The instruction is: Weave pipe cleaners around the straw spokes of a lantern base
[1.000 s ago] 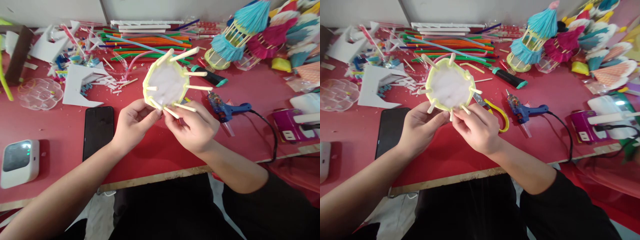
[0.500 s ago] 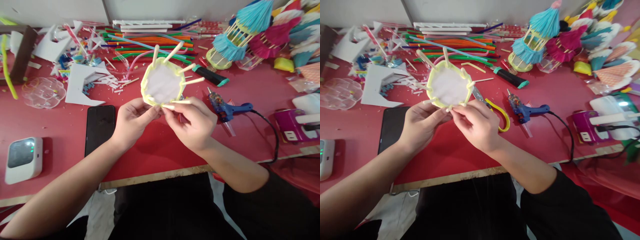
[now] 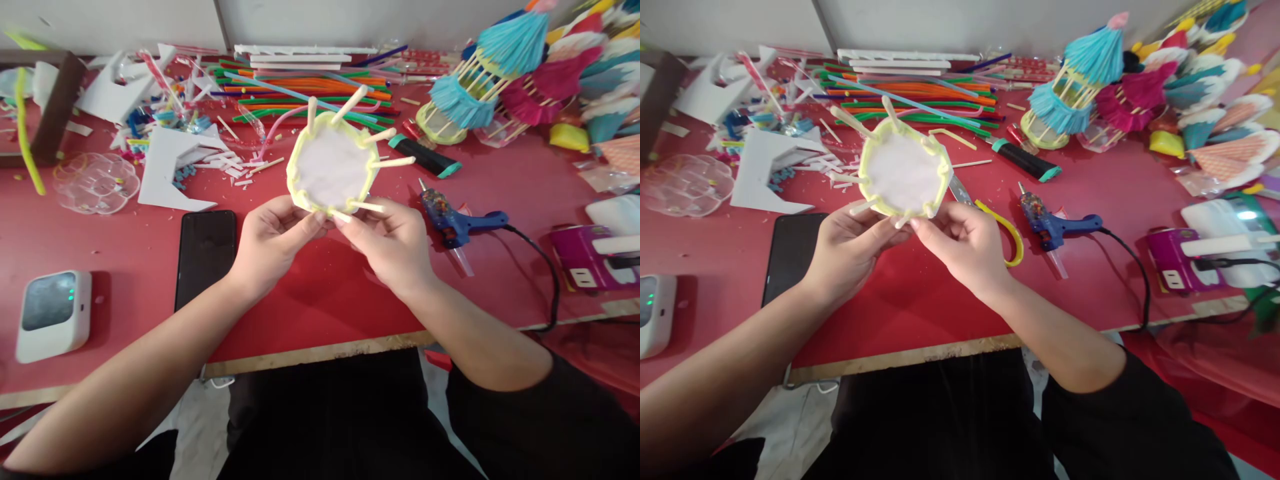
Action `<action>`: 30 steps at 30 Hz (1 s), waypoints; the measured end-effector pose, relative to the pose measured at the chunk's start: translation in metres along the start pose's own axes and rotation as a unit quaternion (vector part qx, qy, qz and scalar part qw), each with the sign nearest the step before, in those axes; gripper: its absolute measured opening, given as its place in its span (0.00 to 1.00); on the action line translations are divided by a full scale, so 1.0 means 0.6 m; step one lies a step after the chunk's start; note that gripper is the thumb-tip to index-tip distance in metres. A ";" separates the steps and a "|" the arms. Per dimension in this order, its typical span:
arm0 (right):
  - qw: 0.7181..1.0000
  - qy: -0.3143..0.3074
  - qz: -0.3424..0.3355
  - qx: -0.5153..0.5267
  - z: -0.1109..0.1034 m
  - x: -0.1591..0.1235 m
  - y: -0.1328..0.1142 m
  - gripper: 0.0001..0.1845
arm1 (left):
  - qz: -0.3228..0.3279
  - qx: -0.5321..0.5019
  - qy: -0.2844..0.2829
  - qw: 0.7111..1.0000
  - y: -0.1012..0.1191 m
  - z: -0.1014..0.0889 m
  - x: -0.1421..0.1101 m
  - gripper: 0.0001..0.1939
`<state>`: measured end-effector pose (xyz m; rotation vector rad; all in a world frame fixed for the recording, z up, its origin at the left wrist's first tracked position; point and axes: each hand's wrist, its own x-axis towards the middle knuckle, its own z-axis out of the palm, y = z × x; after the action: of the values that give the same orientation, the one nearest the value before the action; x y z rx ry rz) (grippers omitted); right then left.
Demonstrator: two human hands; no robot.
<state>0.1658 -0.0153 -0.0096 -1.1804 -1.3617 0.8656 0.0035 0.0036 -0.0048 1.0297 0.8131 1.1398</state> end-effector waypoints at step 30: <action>0.963 0.040 0.135 0.228 -0.015 0.025 -0.007 0.12 | -0.049 -0.017 0.082 0.995 0.017 0.000 0.000 0.19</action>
<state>0.1752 -0.0031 -0.0003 -1.0331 -0.8797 1.2359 0.0001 0.0043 0.0051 0.8666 0.9602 1.1604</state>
